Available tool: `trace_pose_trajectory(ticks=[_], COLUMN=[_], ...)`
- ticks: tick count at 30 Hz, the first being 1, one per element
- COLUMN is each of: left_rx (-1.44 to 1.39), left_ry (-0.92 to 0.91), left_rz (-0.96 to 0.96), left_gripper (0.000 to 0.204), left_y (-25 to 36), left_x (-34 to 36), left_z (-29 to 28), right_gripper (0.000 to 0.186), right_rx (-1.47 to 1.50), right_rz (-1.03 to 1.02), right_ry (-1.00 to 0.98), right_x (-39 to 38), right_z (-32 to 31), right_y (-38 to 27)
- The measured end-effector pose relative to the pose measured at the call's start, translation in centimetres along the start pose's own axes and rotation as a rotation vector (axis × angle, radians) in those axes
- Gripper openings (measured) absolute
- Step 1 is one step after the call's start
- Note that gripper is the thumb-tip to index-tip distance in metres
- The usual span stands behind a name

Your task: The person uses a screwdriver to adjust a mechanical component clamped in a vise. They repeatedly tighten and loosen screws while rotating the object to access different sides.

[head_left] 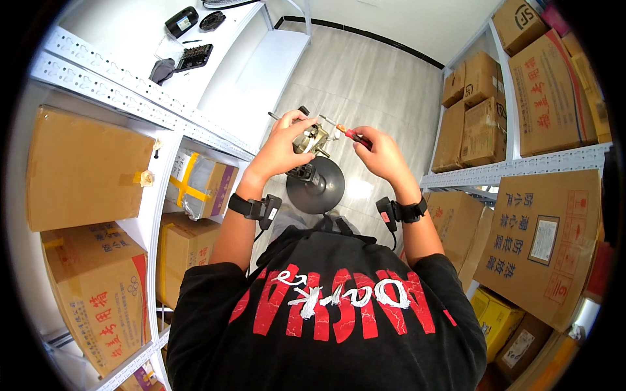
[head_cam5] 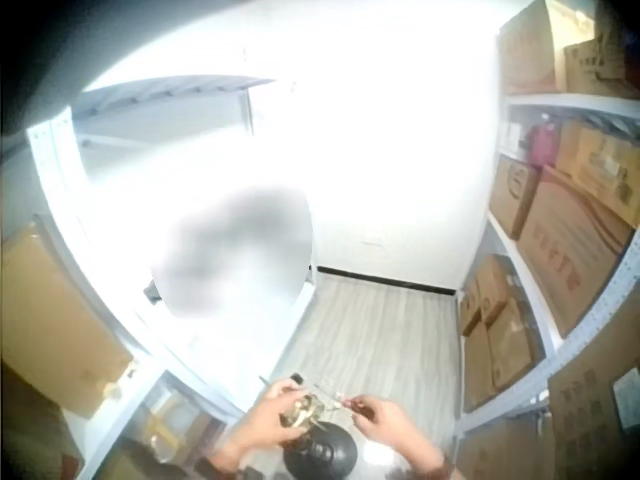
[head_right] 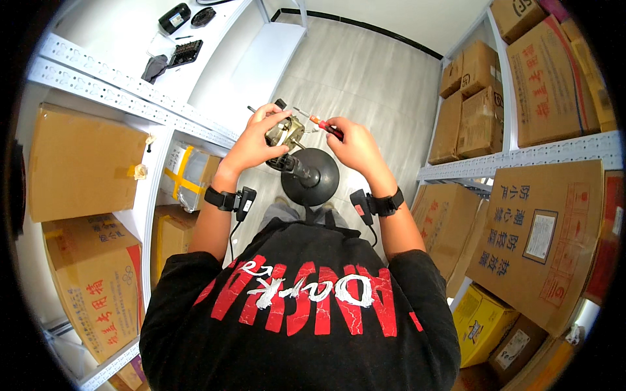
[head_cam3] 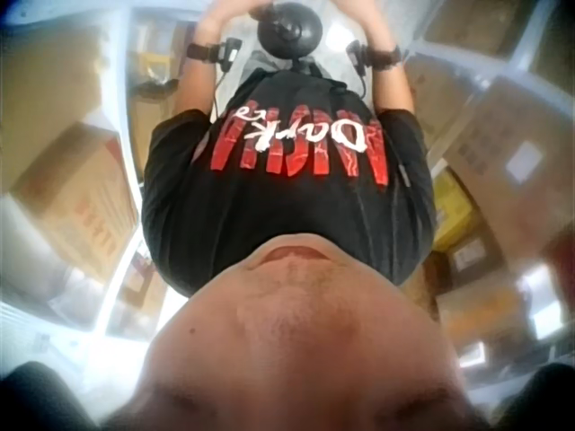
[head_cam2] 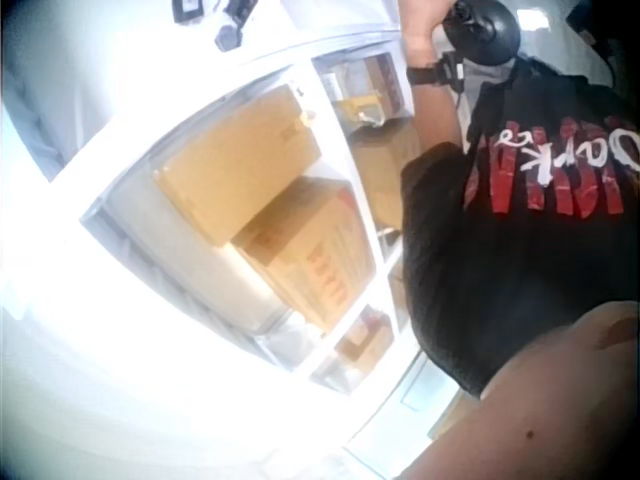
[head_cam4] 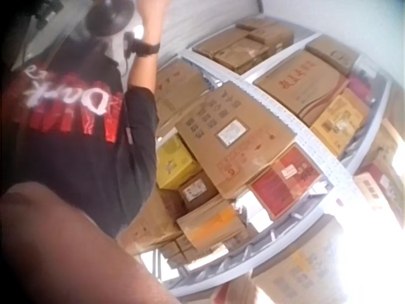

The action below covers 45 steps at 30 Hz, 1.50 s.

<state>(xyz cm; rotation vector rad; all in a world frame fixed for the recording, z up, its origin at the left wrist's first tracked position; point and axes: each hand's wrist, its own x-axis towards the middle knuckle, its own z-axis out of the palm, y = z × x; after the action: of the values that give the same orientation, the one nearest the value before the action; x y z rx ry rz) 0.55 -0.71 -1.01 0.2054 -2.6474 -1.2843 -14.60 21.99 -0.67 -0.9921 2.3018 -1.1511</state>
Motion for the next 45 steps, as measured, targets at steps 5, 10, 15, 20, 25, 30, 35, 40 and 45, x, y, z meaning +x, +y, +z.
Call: trace_pose_trajectory(ticks=[5,10,15,20,25,30,35,40,45], left_rx=[-0.001,0.053,0.055,0.078,0.065,0.054,0.038,0.024,-0.013], left_ry=[-0.020,-0.021,-0.016,-0.001,0.009,0.018,0.023,0.044,0.039], left_rz=[-0.011,-0.008,-0.030,-0.032,-0.022,-0.020,-0.011,-0.017,-0.015], left_gripper=[0.075,0.075,0.081,0.084,0.084,0.084,0.083,0.082,0.080], left_y=[0.3,0.6,0.5,0.5,0.3,0.1,0.0,-0.2,0.1], left_x=[0.1,0.1,0.1,-0.2,-0.2,-0.3,-0.2,-0.4,-0.4], left_z=[0.0,-0.1,0.0,0.1,0.2,0.2,0.1,0.4,0.3], right_gripper=[0.031,0.029,0.029,0.029,0.029,0.030,0.031,0.030,0.022], right_rx=[0.024,0.007,-0.043,-0.041,-0.096,-0.036,0.021,-0.094,-0.182], right_rz=[0.046,0.059,0.042,0.009,0.030,0.112,0.239,0.169,-0.007], right_ry=[0.026,0.034,0.015,0.035,0.010,-0.028,-0.039,0.023,0.113], right_x=[-2.5,-3.2,-2.9,-2.7,-2.5,-2.1,-1.6,-1.6,-1.8], right_z=[-0.4,-0.1,0.5,1.0,0.7,0.7,-0.3,-0.5,-0.8], right_y=[-0.2,-0.5,-0.7,-0.6,-1.3,-1.5,-2.3,-3.1,-3.7])
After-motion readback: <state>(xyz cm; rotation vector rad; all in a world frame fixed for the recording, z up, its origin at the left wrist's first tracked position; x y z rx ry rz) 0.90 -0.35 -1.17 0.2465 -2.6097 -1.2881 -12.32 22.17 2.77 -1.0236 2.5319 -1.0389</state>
